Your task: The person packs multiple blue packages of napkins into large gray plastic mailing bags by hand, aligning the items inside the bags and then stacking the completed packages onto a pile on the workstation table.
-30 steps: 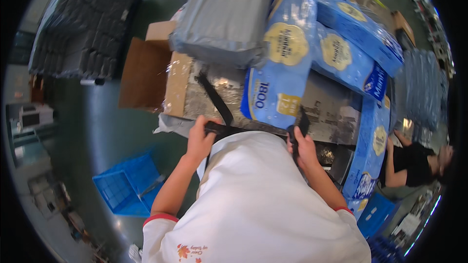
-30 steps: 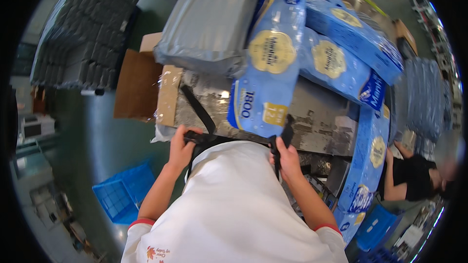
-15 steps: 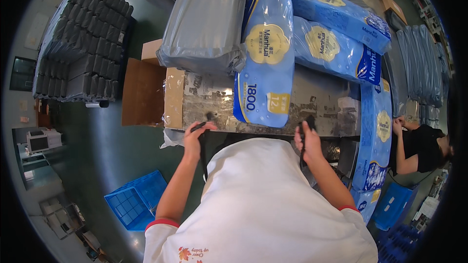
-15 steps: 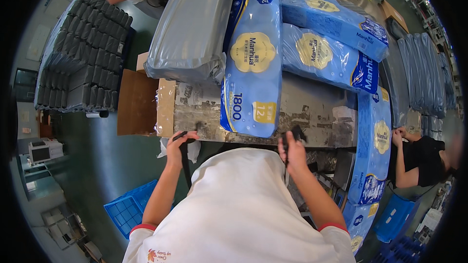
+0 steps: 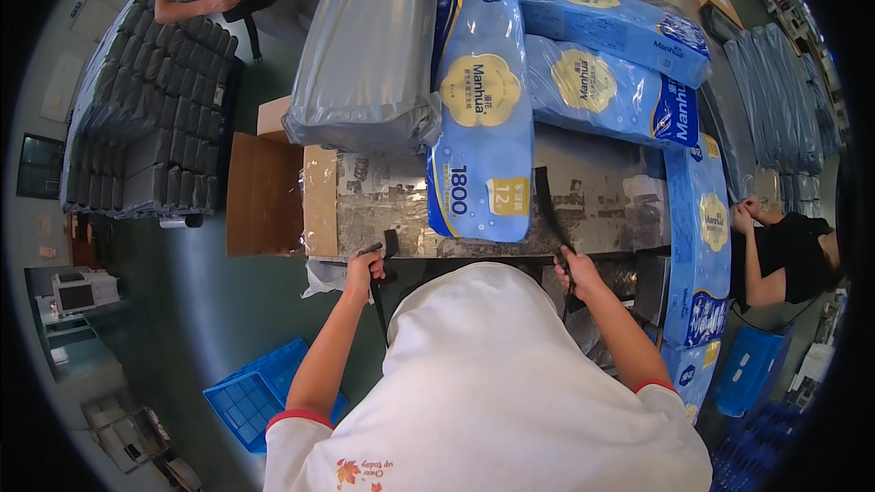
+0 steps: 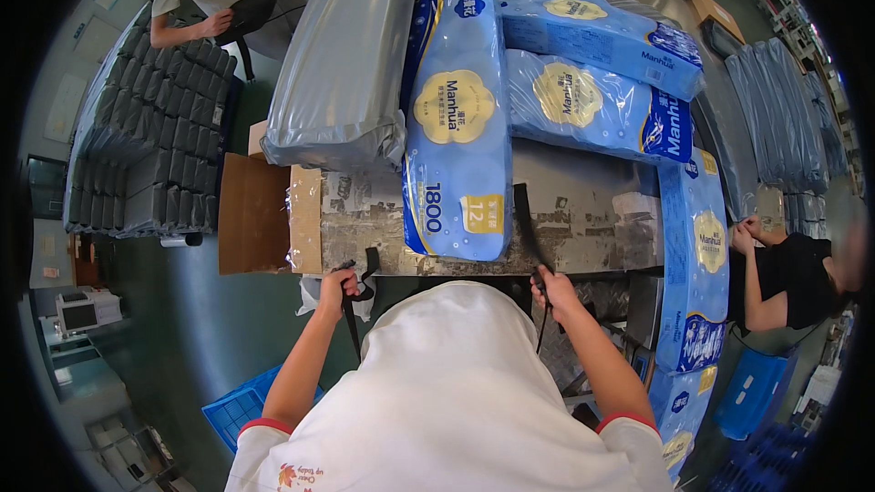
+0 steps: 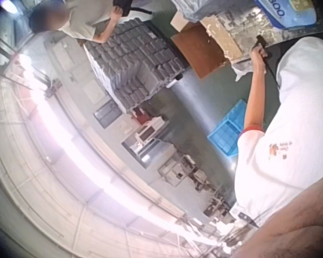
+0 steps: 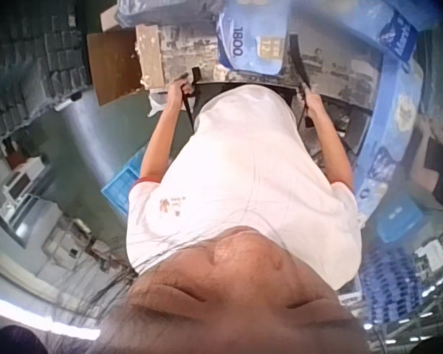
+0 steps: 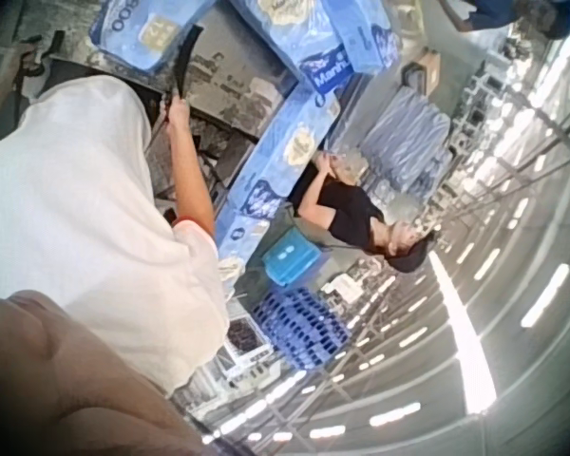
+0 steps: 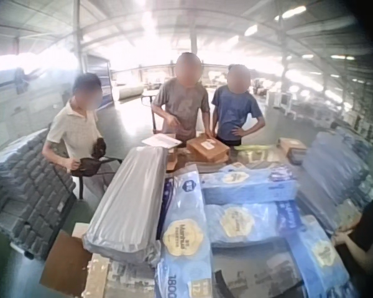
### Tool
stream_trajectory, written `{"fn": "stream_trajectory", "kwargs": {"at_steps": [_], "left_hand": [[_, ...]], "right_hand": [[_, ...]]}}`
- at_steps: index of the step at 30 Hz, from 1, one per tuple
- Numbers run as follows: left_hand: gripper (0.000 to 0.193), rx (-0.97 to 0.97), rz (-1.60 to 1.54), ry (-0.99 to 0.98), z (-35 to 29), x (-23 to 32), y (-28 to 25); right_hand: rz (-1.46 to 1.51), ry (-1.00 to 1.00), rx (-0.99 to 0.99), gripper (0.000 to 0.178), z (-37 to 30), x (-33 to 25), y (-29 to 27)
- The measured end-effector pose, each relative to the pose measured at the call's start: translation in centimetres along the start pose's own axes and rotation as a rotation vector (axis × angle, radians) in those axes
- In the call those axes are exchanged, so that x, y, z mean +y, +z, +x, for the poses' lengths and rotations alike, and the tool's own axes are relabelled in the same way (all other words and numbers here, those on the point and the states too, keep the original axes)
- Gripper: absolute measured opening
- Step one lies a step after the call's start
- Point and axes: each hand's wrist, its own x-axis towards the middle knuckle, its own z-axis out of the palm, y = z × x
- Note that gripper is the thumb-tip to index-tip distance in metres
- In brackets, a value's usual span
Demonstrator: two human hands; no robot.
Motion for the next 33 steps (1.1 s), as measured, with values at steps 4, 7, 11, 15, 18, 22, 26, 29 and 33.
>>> {"fn": "stream_trajectory", "kwargs": {"at_steps": [4, 7, 11, 15, 18, 22, 26, 29, 33], "left_hand": [[0.005, -0.133, 0.022, -0.01, -0.5, -0.5, 7.1], [0.01, -0.304, 0.314, 0.052, 0.4, -3.4, 10.9], [0.013, -0.31, 0.721, 0.241, -0.9, -1.2, 12.0], [0.017, -0.35, 0.943, 0.358, -1.6, -0.5, 12.4], [0.021, -0.403, 1.09, 0.465, -1.9, 0.0, 12.1], [0.026, -0.554, 1.189, 0.537, -3.1, 0.6, 12.4], [0.033, -0.655, 1.275, 0.461, -4.2, 1.2, 13.2], [0.042, -0.717, 1.242, 0.511, -4.3, 0.6, 13.1], [0.052, -0.715, 1.186, 0.402, -3.9, -0.4, 12.4]], "right_hand": [[-0.07, -0.16, -0.027, 0.035, -0.5, -0.9, 3.9], [-0.563, -0.56, -0.017, 0.043, 1.1, 1.7, 8.7], [-0.618, -0.391, -0.118, 0.046, -1.4, -0.1, 10.6], [-0.581, -0.413, -0.074, 0.045, -3.8, -1.2, 11.4], [-0.634, -0.402, -0.092, 0.043, -3.9, -0.9, 11.1], [-0.645, -0.421, -0.256, 0.038, -1.8, 0.5, 10.4], [-0.68, -0.406, -0.204, 0.032, -1.7, 0.7, 10.6], [-0.604, -0.484, -0.202, 0.029, -1.0, 1.8, 10.8], [-0.667, -0.481, -0.228, 0.026, 0.3, 3.0, 11.1]]}}
